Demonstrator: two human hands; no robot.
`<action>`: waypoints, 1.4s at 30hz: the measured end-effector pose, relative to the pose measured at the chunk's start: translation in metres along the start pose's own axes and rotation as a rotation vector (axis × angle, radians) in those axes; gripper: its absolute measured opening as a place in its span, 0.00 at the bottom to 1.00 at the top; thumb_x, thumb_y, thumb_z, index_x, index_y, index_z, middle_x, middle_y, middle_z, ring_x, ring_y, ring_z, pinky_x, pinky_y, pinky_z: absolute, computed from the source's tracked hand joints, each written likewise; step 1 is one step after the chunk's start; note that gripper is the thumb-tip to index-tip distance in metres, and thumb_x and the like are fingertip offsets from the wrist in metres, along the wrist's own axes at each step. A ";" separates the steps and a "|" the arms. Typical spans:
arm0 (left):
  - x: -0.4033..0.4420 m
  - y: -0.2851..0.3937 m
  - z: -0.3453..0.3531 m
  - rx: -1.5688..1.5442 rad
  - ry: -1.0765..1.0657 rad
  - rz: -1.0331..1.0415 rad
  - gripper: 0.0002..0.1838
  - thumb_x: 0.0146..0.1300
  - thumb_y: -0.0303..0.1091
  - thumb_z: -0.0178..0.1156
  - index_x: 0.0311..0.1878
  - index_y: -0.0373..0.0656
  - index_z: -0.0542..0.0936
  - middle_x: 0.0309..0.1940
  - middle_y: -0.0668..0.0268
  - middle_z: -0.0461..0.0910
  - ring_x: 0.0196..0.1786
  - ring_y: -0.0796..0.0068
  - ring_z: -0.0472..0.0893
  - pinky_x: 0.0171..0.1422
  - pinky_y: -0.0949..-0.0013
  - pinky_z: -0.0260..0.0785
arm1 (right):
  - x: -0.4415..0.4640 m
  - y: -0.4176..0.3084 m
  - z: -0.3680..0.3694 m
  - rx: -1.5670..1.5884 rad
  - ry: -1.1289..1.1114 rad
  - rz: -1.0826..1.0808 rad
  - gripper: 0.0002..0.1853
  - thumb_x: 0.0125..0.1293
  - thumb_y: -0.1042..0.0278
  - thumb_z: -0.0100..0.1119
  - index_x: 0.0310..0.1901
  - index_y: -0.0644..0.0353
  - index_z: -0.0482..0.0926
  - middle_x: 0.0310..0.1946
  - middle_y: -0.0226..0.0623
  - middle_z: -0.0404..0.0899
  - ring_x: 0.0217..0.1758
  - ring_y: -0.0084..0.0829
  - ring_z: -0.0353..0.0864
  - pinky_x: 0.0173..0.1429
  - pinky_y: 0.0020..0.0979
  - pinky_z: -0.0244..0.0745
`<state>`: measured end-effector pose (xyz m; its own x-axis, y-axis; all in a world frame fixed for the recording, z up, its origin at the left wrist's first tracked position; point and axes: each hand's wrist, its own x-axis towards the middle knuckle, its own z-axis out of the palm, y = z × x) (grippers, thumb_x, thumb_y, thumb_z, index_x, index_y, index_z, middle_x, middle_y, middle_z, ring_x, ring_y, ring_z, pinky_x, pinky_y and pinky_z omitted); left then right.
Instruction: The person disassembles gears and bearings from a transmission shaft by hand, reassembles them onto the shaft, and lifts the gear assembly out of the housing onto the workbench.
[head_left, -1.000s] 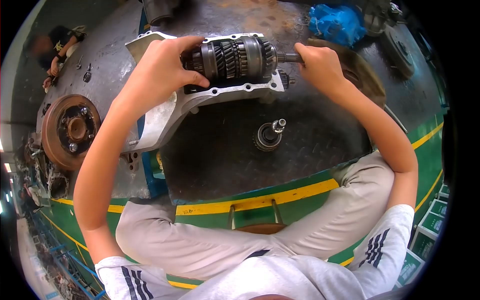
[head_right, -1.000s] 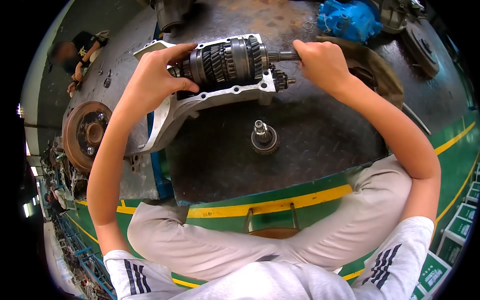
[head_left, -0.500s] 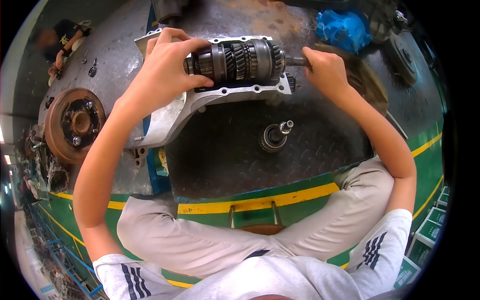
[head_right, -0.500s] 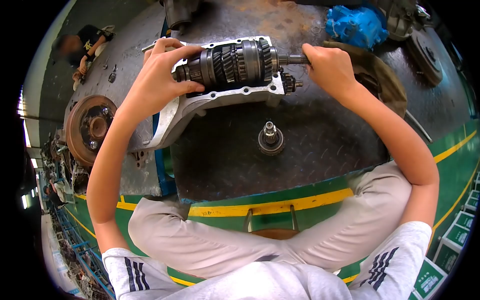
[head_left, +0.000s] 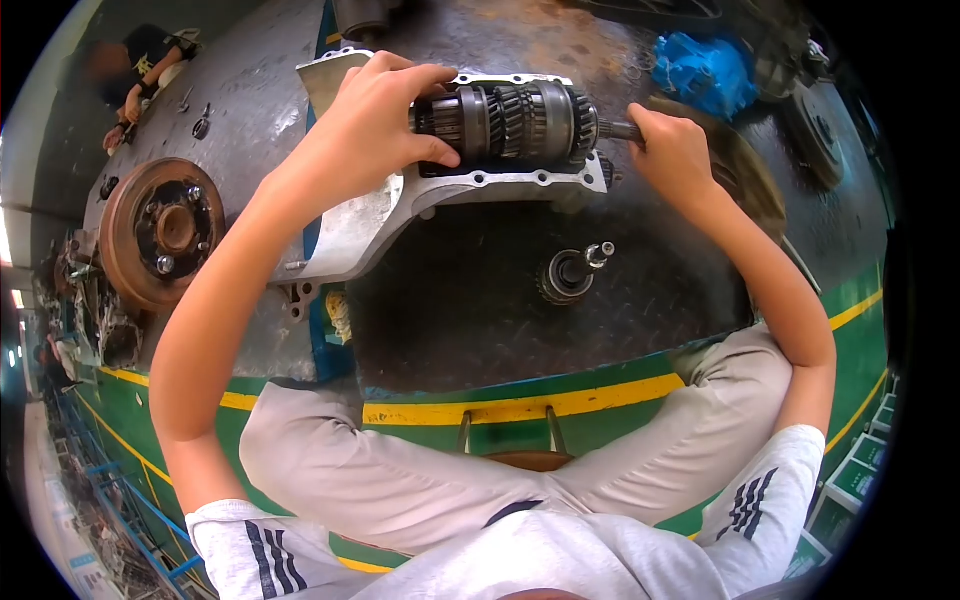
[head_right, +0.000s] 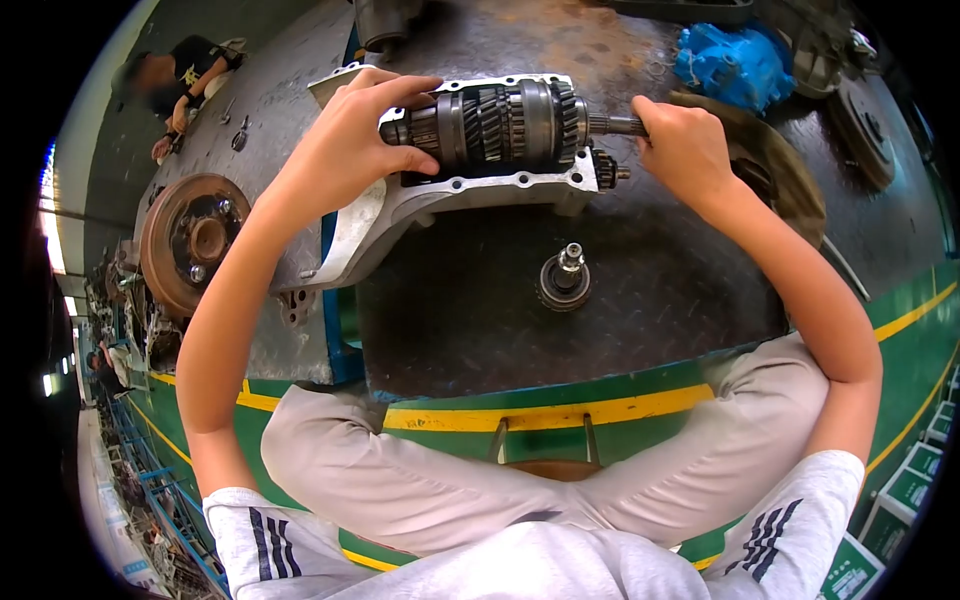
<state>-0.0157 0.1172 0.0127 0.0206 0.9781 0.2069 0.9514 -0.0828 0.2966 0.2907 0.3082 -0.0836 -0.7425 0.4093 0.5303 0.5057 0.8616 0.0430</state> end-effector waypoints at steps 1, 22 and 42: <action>-0.002 0.001 0.000 0.050 0.011 0.017 0.35 0.55 0.38 0.79 0.68 0.48 0.80 0.62 0.55 0.76 0.67 0.53 0.75 0.72 0.55 0.71 | 0.000 0.000 0.000 0.008 -0.011 0.018 0.12 0.54 0.73 0.70 0.37 0.59 0.75 0.27 0.43 0.82 0.34 0.50 0.84 0.37 0.46 0.78; -0.005 -0.016 -0.008 -0.094 -0.019 0.064 0.32 0.52 0.39 0.78 0.62 0.44 0.79 0.63 0.55 0.75 0.70 0.44 0.66 0.76 0.47 0.63 | 0.128 -0.122 -0.075 0.171 -0.532 -0.303 0.43 0.51 0.54 0.83 0.68 0.60 0.76 0.67 0.51 0.73 0.75 0.52 0.64 0.79 0.46 0.61; -0.005 -0.030 0.011 -0.180 0.085 0.161 0.30 0.53 0.39 0.78 0.59 0.42 0.82 0.54 0.55 0.82 0.66 0.50 0.72 0.74 0.52 0.65 | 0.124 -0.106 -0.074 0.397 -0.436 -0.230 0.39 0.51 0.57 0.80 0.64 0.63 0.78 0.63 0.51 0.77 0.70 0.47 0.72 0.76 0.43 0.66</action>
<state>-0.0414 0.1167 -0.0079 0.1346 0.9306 0.3405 0.8677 -0.2766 0.4131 0.1773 0.2461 0.0402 -0.9657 0.2133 0.1479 0.1728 0.9535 -0.2471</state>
